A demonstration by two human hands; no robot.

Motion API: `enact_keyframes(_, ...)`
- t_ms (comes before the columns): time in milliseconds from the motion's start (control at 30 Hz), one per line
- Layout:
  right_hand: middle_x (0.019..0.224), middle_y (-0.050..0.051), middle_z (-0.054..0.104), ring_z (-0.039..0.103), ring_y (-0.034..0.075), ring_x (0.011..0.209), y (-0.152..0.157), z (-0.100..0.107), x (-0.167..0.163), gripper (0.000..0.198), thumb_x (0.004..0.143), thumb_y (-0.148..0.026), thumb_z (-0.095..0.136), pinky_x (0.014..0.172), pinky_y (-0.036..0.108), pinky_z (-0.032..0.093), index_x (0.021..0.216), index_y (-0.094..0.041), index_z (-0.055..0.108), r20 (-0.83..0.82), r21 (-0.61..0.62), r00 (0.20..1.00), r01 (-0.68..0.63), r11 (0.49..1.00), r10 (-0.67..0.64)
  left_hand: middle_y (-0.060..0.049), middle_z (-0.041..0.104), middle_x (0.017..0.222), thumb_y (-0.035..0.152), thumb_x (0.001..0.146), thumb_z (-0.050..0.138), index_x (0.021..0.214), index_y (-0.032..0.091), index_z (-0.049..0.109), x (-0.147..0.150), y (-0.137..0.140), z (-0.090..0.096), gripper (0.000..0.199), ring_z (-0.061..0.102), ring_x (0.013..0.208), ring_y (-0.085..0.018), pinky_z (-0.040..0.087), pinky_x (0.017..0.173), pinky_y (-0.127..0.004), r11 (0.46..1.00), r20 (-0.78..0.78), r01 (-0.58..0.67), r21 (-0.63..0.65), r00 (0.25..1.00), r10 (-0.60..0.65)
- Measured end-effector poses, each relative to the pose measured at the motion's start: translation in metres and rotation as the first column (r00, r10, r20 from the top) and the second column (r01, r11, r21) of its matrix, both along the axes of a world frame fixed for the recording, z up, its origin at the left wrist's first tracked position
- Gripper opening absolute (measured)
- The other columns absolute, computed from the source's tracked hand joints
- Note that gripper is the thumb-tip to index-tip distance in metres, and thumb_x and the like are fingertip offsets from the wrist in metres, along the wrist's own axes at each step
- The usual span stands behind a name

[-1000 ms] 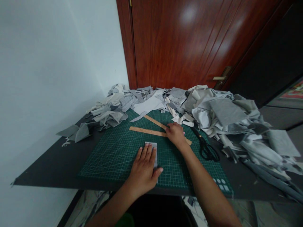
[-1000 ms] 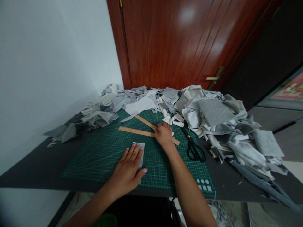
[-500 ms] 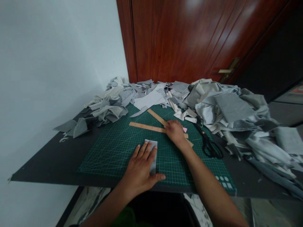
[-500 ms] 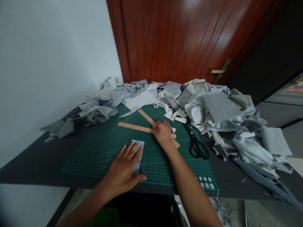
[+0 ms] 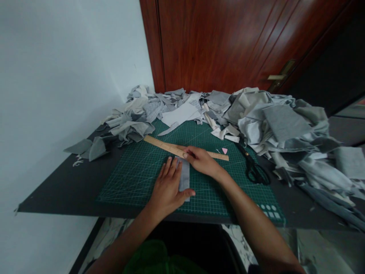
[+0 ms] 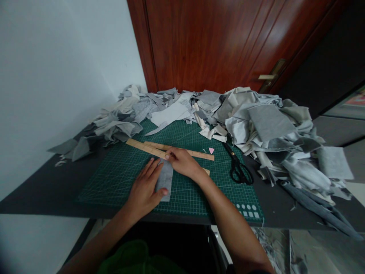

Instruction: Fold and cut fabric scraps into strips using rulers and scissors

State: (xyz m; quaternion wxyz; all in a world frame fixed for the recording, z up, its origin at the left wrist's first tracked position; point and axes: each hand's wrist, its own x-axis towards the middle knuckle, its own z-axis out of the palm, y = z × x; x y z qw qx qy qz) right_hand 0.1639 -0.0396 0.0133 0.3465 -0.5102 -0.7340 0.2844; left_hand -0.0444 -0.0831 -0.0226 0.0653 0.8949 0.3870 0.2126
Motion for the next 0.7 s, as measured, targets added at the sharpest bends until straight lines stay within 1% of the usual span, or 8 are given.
enact_keyframes(67,0.081,0.0,0.065,0.059,0.017,0.074,-0.003,0.001,-0.005,0.016,0.1,-0.022,0.053,0.07,0.026,0.041,0.09,-0.02,0.065,-0.006,-0.007,0.998,-0.059,0.998,0.059,-0.02,0.046,0.158,0.075,0.098,0.039,0.159,0.012,0.034,-0.007,-0.004,0.001,0.088,0.034,0.152,-0.038,0.036,0.12,-0.055,0.999,0.077,-0.013,0.041,0.997,0.009)
enact_keyframes(133,0.08,-0.001,0.065,0.058,0.016,0.073,-0.006,0.001,-0.008,0.015,0.099,-0.02,0.054,0.07,0.026,0.041,0.089,-0.019,0.065,0.0,-0.024,0.996,-0.086,0.996,0.086,-0.02,0.047,0.157,0.078,0.096,0.04,0.159,0.013,0.035,-0.01,-0.012,0.001,0.091,0.036,0.151,-0.037,0.036,0.121,-0.053,0.994,0.058,0.081,0.078,0.995,-0.085)
enact_keyframes(200,0.08,0.0,0.066,0.059,0.016,0.073,-0.007,0.001,-0.01,0.014,0.099,-0.019,0.055,0.069,0.026,0.041,0.091,-0.019,0.067,0.02,-0.051,0.995,-0.095,0.994,0.096,-0.023,0.041,0.16,0.09,0.085,0.043,0.159,0.008,0.032,-0.011,-0.022,-0.001,0.111,0.033,0.152,-0.039,0.033,0.123,-0.054,0.975,-0.041,0.214,0.066,0.976,-0.212)
enact_keyframes(267,0.081,0.001,0.067,0.061,0.017,0.075,-0.008,0.001,-0.011,0.013,0.099,-0.018,0.057,0.07,0.026,0.042,0.091,-0.018,0.067,0.064,-0.072,0.993,-0.1,0.992,0.104,-0.025,0.036,0.163,0.099,0.072,0.046,0.16,0.006,0.028,-0.009,-0.031,-0.004,0.129,0.029,0.154,-0.041,0.028,0.124,-0.056,0.963,-0.125,0.27,0.013,0.956,-0.266)
enact_keyframes(333,0.084,0.002,0.069,0.063,0.018,0.079,-0.008,0.001,-0.012,0.012,0.099,-0.016,0.059,0.071,0.027,0.042,0.091,-0.017,0.068,0.137,-0.074,0.984,-0.102,0.992,0.111,-0.024,0.034,0.164,0.101,0.066,0.049,0.161,0.006,0.027,-0.008,-0.038,-0.007,0.136,0.025,0.155,-0.041,0.023,0.126,-0.057,0.968,-0.162,0.25,-0.032,0.954,-0.252)
enact_keyframes(500,0.097,0.008,0.072,0.066,0.021,0.094,-0.011,0.005,-0.014,0.01,0.099,-0.018,0.061,0.083,0.03,0.045,0.097,-0.017,0.07,0.382,-0.006,0.921,-0.079,0.997,0.075,-0.022,0.03,0.167,0.1,0.066,0.052,0.161,0.006,0.028,-0.008,-0.041,-0.005,0.136,0.019,0.157,-0.039,0.016,0.128,-0.054,0.968,-0.223,0.239,-0.071,0.943,-0.249)
enact_keyframes(600,0.105,0.013,0.072,0.066,0.026,0.102,-0.013,0.007,-0.013,0.01,0.097,-0.022,0.065,0.09,0.034,0.045,0.099,-0.016,0.073,0.522,0.061,0.853,-0.047,0.997,0.008,-0.021,0.029,0.167,0.1,0.065,0.052,0.161,0.005,0.025,-0.009,-0.043,-0.004,0.138,0.019,0.158,-0.038,0.014,0.129,-0.053,0.966,-0.252,0.256,-0.032,0.934,-0.255)
enact_keyframes(700,0.106,0.013,0.073,0.065,0.028,0.104,-0.012,0.006,-0.012,0.012,0.093,-0.025,0.073,0.093,0.037,0.045,0.101,-0.017,0.074,0.521,0.095,0.853,-0.008,0.995,-0.043,-0.022,0.032,0.166,0.096,0.071,0.053,0.161,0.003,0.026,-0.012,-0.05,-0.009,0.132,0.022,0.157,-0.036,0.015,0.129,-0.049,0.961,-0.277,0.268,0.073,0.931,-0.239)
